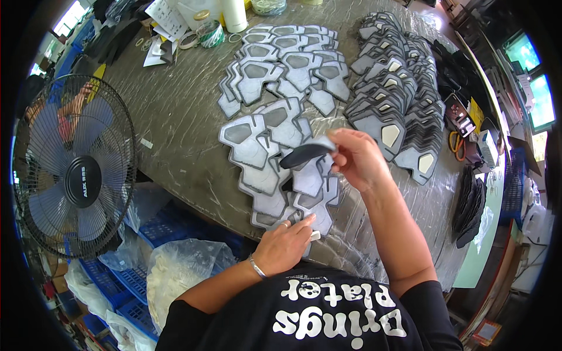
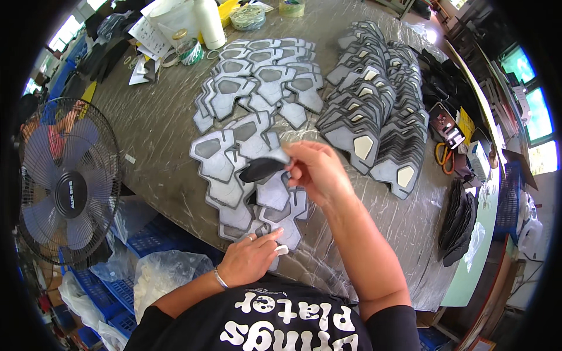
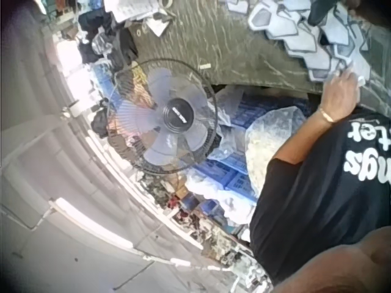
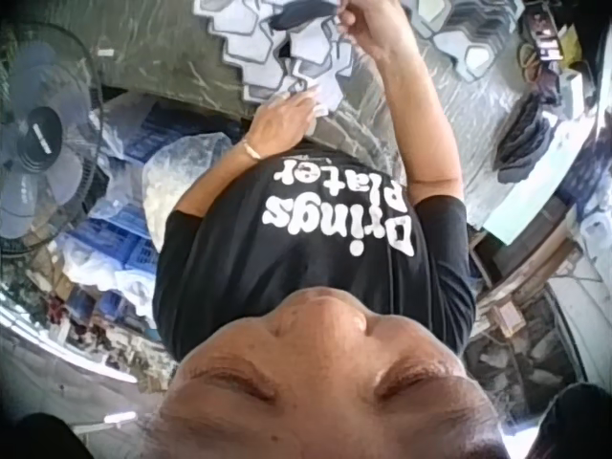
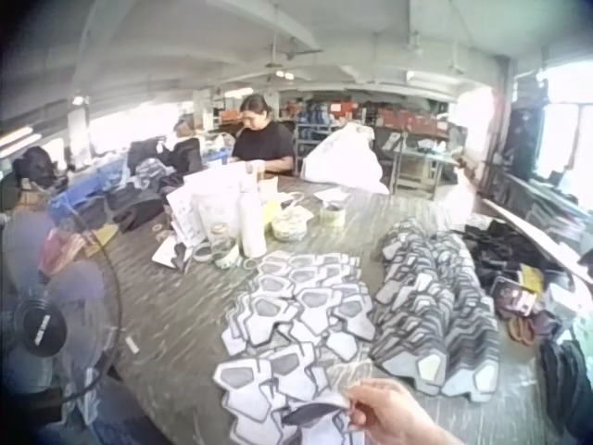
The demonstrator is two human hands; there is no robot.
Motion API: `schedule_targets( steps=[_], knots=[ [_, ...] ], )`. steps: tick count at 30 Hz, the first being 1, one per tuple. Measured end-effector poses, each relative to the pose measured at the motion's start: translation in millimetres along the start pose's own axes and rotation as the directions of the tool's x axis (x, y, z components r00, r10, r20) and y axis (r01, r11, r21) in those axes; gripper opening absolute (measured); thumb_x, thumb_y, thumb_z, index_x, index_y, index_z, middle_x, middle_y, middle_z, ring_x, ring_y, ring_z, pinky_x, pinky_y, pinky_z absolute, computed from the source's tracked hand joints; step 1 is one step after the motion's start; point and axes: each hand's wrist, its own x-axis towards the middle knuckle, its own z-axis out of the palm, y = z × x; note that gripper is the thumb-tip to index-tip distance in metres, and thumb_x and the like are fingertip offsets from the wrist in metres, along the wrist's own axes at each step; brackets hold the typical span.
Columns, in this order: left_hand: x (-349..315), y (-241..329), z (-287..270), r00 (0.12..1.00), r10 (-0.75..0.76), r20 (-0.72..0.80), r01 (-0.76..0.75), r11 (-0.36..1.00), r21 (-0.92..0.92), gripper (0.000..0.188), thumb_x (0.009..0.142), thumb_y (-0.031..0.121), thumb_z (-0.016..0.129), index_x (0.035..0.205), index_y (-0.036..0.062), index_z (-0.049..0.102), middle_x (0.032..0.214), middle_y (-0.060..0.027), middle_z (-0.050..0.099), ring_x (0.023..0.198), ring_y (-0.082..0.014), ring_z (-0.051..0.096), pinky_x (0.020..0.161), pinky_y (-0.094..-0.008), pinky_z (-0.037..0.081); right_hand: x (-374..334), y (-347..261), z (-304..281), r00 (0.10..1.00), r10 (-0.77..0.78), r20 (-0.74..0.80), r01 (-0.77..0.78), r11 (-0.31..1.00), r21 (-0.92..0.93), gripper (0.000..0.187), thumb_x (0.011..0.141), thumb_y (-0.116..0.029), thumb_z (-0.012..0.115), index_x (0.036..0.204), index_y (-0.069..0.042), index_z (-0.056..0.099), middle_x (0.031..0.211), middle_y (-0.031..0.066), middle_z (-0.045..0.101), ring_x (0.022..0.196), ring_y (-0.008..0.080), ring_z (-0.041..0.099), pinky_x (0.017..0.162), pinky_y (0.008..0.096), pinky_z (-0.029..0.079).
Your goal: The person picks up small white adhesive pads from a large plastic bag and peels them from their backing paper before pressing them onto the center of grey shoe components on a table.
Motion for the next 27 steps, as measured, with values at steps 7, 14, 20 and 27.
schedule_targets(
  steps=[7, 14, 20, 27],
  knots=[
    [-1.1, -0.8, -15.5, 0.996, -0.087, -0.034, 0.073, 0.952, -0.297, 0.012, 0.083, 0.015, 0.065, 0.088, 0.0039, 0.061, 0.122, -0.0116, 0.062, 0.074, -0.0276, 0.065, 0.064, -0.0367, 0.053, 0.0, 6.1, 0.5, 0.993, 0.113, -0.032, -0.116, 0.983, -0.141, 0.020, 0.089, -0.020, 0.057, 0.087, 0.000, 0.061, 0.077, 0.0106, 0.067, 0.053, 0.0126, 0.058, 0.051, 0.0263, 0.050],
    [23.4, -23.1, -45.6, 0.993, -0.120, -0.010, 0.121, 0.993, 0.003, 0.013, 0.083, 0.014, 0.062, 0.087, 0.0020, 0.056, 0.114, -0.0165, 0.061, 0.072, -0.0324, 0.065, 0.062, -0.0414, 0.053, -39.3, 26.3, -30.4, 0.971, 0.236, -0.036, -0.238, 0.941, -0.239, 0.022, 0.091, -0.020, 0.057, 0.084, 0.000, 0.063, 0.067, 0.0097, 0.063, 0.048, 0.0139, 0.057, 0.045, 0.0258, 0.047],
    [39.0, -35.4, -44.9, 0.981, -0.165, 0.101, 0.154, 0.982, 0.107, 0.013, 0.084, 0.013, 0.060, 0.087, 0.0011, 0.055, 0.106, -0.0203, 0.063, 0.073, -0.0338, 0.066, 0.061, -0.0429, 0.053, -29.9, 42.5, -20.8, 0.979, 0.203, 0.023, -0.204, 0.965, 0.168, 0.020, 0.091, -0.019, 0.059, 0.078, -0.004, 0.059, 0.065, 0.0062, 0.061, 0.049, 0.0106, 0.053, 0.047, 0.0252, 0.045],
    [46.0, -37.2, -50.7, 0.968, -0.180, 0.177, 0.143, 0.968, 0.205, 0.012, 0.083, 0.013, 0.057, 0.087, 0.0012, 0.056, 0.129, -0.0150, 0.058, 0.069, -0.0334, 0.066, 0.064, -0.0422, 0.054, 11.4, -5.3, 11.7, 0.979, -0.100, 0.180, -0.007, 0.856, 0.517, 0.028, 0.095, -0.025, 0.053, 0.073, -0.008, 0.055, 0.064, 0.0018, 0.056, 0.050, 0.0088, 0.043, 0.049, 0.0277, 0.041]
  ],
)
